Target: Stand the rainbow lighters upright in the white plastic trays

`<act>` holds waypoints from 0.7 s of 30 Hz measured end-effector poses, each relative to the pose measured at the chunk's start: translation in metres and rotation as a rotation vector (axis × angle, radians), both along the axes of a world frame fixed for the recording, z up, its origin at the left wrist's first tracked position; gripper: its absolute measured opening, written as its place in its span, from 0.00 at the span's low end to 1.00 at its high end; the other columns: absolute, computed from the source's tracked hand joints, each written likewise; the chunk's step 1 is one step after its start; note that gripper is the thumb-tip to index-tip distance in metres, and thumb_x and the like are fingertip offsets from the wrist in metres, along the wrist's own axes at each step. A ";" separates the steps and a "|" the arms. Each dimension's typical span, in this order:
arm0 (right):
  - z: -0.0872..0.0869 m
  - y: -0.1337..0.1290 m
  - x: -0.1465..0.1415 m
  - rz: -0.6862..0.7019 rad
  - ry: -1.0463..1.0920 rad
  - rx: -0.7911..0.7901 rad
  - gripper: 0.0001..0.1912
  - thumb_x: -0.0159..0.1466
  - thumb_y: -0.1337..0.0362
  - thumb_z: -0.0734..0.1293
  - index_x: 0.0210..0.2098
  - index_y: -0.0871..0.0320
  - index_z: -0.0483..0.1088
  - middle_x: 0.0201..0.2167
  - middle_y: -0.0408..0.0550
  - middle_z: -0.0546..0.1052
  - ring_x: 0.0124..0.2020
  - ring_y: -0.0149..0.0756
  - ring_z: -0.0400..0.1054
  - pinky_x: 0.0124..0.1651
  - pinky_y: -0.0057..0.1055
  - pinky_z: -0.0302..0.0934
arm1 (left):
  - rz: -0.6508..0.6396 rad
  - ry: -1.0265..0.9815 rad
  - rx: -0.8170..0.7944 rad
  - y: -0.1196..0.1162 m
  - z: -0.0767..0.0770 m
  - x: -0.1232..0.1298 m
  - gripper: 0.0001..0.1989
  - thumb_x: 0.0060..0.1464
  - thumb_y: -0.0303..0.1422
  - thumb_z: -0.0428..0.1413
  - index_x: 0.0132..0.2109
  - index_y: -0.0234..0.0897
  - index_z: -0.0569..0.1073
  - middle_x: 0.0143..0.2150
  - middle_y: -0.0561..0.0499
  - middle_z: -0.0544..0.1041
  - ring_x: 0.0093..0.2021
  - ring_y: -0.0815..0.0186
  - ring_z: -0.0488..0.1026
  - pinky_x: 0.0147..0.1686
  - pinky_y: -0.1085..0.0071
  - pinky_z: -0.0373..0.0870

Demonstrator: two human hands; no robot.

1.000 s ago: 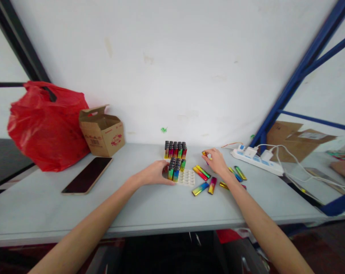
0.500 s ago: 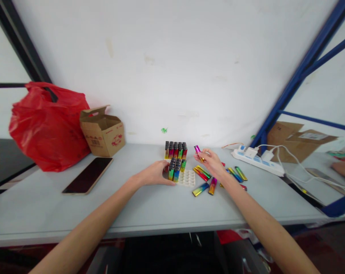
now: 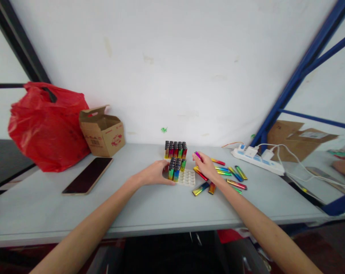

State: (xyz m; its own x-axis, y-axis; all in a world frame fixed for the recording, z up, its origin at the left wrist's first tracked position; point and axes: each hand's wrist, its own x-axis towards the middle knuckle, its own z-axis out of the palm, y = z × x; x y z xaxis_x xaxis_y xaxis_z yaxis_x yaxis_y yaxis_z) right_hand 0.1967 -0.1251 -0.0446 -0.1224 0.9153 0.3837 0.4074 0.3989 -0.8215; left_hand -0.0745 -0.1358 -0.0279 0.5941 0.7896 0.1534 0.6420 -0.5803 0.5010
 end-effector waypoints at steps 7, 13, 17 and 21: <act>-0.004 -0.001 -0.001 -0.135 -0.094 0.117 0.29 0.67 0.42 0.62 0.20 0.54 0.54 0.19 0.38 0.55 0.24 0.30 0.49 0.28 0.31 0.43 | -0.021 -0.015 -0.005 0.001 -0.001 -0.001 0.33 0.43 0.58 0.68 0.45 0.36 0.75 0.41 0.47 0.79 0.37 0.57 0.74 0.36 0.66 0.69; -0.008 0.000 -0.003 -0.189 -0.102 0.106 0.22 0.65 0.50 0.61 0.19 0.53 0.55 0.17 0.39 0.58 0.23 0.32 0.53 0.28 0.31 0.44 | -0.022 -0.008 -0.007 0.000 0.000 0.000 0.33 0.43 0.58 0.68 0.45 0.36 0.75 0.41 0.47 0.79 0.37 0.57 0.74 0.36 0.65 0.69; -0.006 -0.002 -0.004 -0.149 -0.115 0.118 0.25 0.69 0.45 0.61 0.23 0.54 0.60 0.19 0.40 0.64 0.25 0.33 0.58 0.30 0.30 0.50 | -0.014 -0.015 -0.005 0.001 -0.001 -0.001 0.33 0.43 0.58 0.68 0.46 0.36 0.75 0.42 0.47 0.79 0.38 0.57 0.75 0.37 0.65 0.70; -0.002 -0.008 -0.006 -0.015 -0.132 0.089 0.24 0.74 0.43 0.57 0.32 0.53 0.65 0.24 0.41 0.71 0.27 0.35 0.65 0.32 0.30 0.58 | -0.010 -0.011 0.003 0.001 -0.003 -0.002 0.34 0.42 0.59 0.68 0.46 0.36 0.75 0.42 0.46 0.79 0.39 0.56 0.75 0.37 0.64 0.70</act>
